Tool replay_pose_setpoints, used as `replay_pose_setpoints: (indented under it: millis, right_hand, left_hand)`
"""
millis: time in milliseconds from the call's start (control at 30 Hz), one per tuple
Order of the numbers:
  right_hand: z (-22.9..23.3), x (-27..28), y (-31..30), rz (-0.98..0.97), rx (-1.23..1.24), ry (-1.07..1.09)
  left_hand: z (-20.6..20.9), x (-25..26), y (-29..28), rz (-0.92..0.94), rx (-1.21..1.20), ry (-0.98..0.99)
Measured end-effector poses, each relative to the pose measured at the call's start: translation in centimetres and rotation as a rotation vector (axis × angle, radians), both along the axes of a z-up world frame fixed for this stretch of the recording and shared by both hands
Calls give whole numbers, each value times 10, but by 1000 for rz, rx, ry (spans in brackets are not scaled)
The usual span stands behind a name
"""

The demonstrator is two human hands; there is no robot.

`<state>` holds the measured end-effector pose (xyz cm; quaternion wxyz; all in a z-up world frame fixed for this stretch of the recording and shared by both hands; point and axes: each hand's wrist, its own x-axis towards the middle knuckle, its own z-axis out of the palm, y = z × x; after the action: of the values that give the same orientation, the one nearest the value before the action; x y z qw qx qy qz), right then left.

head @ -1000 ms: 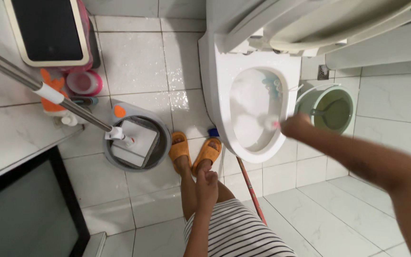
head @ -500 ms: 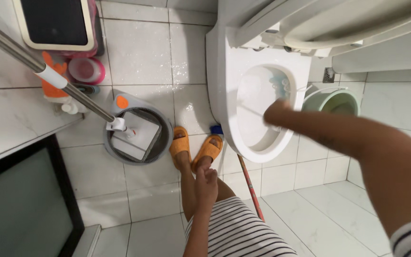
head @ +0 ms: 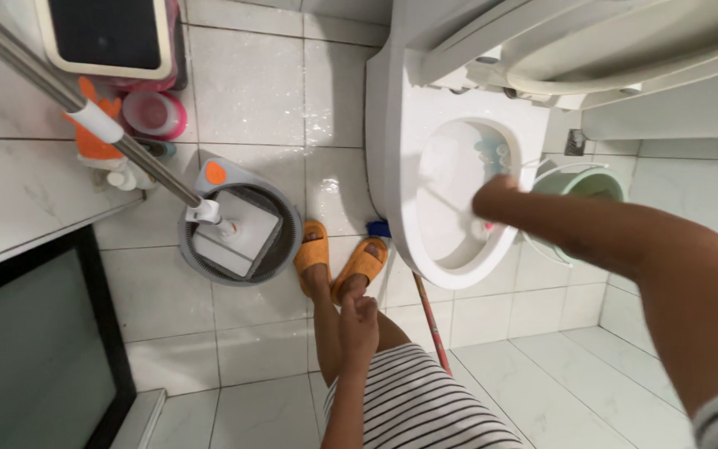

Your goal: The person cleans the inside and outside of a toilet using a toilet brush and wipes the floor around it with a blue brush and a cloth.

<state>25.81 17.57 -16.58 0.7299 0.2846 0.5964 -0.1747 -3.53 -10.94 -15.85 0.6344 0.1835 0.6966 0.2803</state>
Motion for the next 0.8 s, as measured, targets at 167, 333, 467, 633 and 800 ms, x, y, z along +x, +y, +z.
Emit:
replay_pose_setpoints:
  millis: [167,333,467,633,800]
  right_hand:
    - [-17,-25,-55,-75,-81,-21]
    - [-14,7,-4,-470,-307,-102]
    - [18,10,1,-42,-91,-90]
    - [13,-40,-22,469,45,-28]
    - [-10,-12,-19,598,54,334]
  left_hand:
    - [1,-1,5,8,12,24]
    - [6,-1,8,29,-17,-18]
    - [13,7,9,-27,-19,11]
    - [12,2,13,26,-61,-52]
    - [8,1,14,-13,-34,-5]
